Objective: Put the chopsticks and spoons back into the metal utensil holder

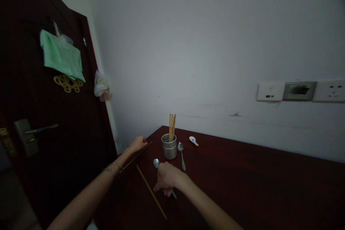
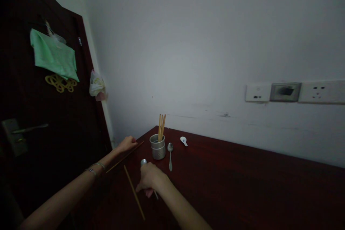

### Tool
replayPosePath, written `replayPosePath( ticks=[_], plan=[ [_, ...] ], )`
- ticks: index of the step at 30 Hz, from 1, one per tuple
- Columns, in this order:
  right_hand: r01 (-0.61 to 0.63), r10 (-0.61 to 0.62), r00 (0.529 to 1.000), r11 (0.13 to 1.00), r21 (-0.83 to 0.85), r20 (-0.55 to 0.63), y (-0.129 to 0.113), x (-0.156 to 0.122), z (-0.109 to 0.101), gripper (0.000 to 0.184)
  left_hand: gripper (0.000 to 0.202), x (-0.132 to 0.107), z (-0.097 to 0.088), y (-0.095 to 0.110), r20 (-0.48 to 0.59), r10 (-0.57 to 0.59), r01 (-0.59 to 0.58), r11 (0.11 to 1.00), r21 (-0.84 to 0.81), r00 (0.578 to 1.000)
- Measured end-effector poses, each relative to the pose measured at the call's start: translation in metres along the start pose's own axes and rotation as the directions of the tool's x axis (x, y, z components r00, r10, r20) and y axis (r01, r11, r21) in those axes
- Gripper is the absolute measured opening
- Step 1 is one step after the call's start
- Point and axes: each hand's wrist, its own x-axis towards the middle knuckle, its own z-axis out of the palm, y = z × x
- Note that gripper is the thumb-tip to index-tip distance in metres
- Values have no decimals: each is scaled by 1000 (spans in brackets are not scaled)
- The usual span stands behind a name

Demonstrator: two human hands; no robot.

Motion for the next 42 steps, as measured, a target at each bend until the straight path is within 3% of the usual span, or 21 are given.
replayPosePath(
  ticks=[2,6,13,16,20,25,34,38,42],
  plan=[
    [34,-30,998,996,80,-54,3,-7,-14,21,25,5,-4,19,-84,71,-86,978,-190,994],
    [57,-30,990,979,195,-139,11,-21,-43,16,46,20,-4,62,-165,111,-183,830,-527,980],
    [81,-15,965,967,241,-263,25,-44,-86,13,57,47,15,113,-51,92,-93,545,-833,994],
    [83,-4,950,967,242,-313,28,-56,-100,16,53,54,20,124,0,63,-31,483,-875,998],
    [94,-1,939,962,255,-344,33,-66,-113,17,41,55,21,129,46,49,18,462,-886,998],
    [96,5,943,952,289,-332,38,-70,-121,19,17,49,20,124,112,184,8,489,-872,976],
    [110,-13,940,958,265,-341,40,-73,-123,21,18,51,17,121,114,179,-7,563,-826,977],
    [102,7,929,956,274,-370,42,-76,-126,21,17,51,-3,126,30,121,-40,539,-841,992],
    [99,21,920,954,284,-392,45,-77,-130,21,21,47,-39,142,-176,55,-181,478,-860,983]
  ],
)
